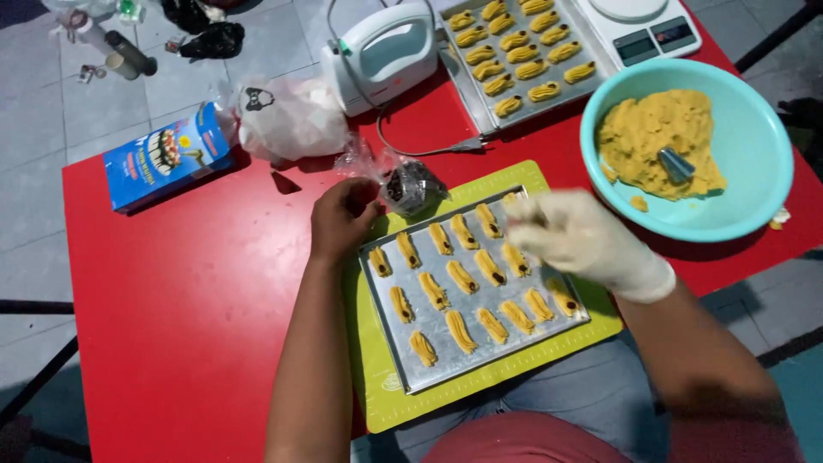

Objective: Placing small chocolate toppings onto piped cookie dough strips on a baking tray.

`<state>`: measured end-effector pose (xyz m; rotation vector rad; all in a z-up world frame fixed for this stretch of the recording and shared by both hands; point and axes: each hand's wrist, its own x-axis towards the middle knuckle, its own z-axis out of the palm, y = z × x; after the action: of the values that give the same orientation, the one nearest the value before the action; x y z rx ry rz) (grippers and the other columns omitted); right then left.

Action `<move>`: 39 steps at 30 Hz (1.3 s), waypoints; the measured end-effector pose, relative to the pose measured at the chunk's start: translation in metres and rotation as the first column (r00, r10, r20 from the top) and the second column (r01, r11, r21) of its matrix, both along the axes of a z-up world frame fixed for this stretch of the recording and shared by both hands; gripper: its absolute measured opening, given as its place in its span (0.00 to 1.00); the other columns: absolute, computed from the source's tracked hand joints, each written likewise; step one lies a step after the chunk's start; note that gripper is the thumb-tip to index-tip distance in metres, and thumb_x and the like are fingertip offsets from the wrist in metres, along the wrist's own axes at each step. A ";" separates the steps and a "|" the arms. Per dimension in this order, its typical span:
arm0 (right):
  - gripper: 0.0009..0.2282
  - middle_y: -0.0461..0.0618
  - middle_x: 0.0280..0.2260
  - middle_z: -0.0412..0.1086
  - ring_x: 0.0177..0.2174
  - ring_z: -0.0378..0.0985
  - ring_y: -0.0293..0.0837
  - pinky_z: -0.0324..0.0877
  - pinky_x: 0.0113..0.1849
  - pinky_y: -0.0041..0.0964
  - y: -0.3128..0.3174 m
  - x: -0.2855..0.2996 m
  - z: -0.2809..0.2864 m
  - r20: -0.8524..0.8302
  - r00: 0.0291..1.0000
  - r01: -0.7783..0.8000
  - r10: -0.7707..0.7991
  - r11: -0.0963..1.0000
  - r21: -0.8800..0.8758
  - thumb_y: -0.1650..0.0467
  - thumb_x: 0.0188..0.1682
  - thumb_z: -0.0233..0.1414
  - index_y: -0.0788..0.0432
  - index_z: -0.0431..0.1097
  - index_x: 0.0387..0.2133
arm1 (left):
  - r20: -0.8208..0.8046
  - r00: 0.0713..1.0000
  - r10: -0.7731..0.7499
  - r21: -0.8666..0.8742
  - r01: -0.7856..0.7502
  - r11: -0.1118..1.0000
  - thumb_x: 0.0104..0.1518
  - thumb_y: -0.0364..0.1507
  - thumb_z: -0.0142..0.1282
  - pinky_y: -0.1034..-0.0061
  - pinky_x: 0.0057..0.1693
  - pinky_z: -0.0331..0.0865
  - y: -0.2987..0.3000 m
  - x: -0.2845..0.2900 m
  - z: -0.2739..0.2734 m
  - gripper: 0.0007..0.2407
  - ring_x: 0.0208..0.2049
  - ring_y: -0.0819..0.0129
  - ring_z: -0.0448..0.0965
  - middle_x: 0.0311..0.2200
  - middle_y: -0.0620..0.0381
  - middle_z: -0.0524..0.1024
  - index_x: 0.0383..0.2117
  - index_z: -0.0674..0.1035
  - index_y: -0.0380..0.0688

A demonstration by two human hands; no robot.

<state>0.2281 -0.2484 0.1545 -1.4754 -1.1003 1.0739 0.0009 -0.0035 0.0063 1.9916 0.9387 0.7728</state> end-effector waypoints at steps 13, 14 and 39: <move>0.10 0.46 0.33 0.75 0.33 0.74 0.55 0.68 0.35 0.51 -0.127 -0.018 -0.094 0.827 0.557 0.261 0.068 0.932 -0.252 0.60 0.52 0.47 0.46 0.73 0.37 | -0.013 1.000 -0.022 -0.084 0.021 0.996 0.52 0.25 0.64 0.77 0.48 0.79 -0.007 0.001 0.010 0.12 0.38 0.71 0.84 0.37 0.59 0.85 0.43 0.83 0.46; 0.07 0.43 0.29 0.72 0.31 0.76 0.50 0.70 0.34 0.44 -0.127 -0.017 -0.094 0.832 0.554 0.196 0.005 0.971 -0.137 0.62 0.51 0.50 0.45 0.74 0.37 | 0.039 0.999 -0.002 -0.108 0.006 0.994 0.51 0.23 0.66 0.66 0.48 0.79 -0.008 0.001 0.009 0.13 0.40 0.55 0.84 0.37 0.48 0.83 0.44 0.83 0.41; 0.04 0.43 0.18 0.62 0.22 0.72 0.57 0.68 0.23 0.41 -0.129 -0.025 -0.088 0.897 0.406 0.075 -0.172 0.985 0.155 0.67 0.48 0.56 0.52 0.77 0.32 | 0.123 0.992 -0.016 -0.108 0.029 0.994 0.51 0.18 0.68 0.44 0.52 0.74 -0.013 0.000 0.019 0.16 0.46 0.27 0.79 0.41 0.27 0.79 0.47 0.81 0.30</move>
<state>0.2034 -0.3774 0.0663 -2.0918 -1.6991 -0.0382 0.0013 -0.0170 0.0252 1.8357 0.8676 0.8032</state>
